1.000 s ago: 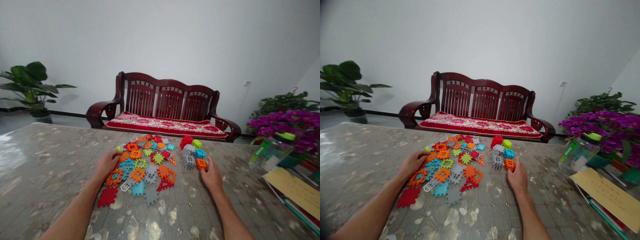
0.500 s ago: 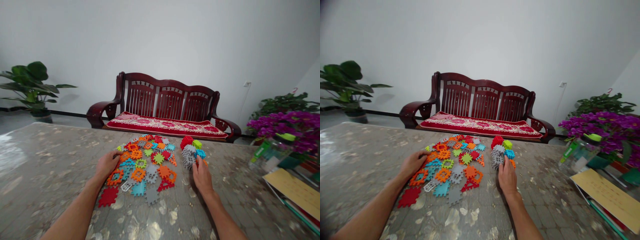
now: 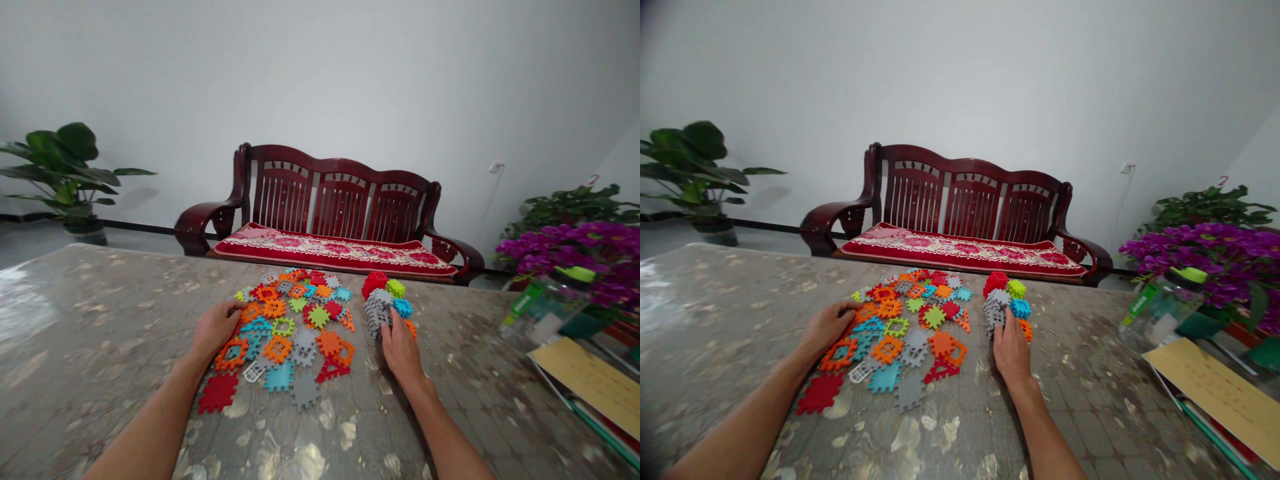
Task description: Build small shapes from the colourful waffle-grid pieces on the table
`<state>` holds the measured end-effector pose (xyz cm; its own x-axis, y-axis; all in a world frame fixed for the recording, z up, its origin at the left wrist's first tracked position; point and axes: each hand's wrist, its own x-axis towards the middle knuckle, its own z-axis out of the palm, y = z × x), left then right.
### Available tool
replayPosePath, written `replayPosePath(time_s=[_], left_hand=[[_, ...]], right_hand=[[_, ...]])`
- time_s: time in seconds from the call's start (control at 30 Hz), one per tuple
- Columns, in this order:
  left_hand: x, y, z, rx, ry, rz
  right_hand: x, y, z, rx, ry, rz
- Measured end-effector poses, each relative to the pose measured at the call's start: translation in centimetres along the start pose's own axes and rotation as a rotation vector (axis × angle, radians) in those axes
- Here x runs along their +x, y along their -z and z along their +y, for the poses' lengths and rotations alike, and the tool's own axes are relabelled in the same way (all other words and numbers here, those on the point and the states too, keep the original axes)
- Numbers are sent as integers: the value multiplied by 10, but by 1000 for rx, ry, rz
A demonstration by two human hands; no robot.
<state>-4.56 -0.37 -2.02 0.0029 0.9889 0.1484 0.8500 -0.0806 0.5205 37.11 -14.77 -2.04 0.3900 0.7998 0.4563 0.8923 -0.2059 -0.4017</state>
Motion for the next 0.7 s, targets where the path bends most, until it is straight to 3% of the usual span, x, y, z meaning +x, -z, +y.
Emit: replayPosePath(time_s=[0.23,0.7], left_hand=[[-2,3,4,3,9,9],[-4,4,5,25,7,-14]], right_hand=[[3,4,-7,-6,-74,-51],[-4,5,-8,23,-49,-92]])
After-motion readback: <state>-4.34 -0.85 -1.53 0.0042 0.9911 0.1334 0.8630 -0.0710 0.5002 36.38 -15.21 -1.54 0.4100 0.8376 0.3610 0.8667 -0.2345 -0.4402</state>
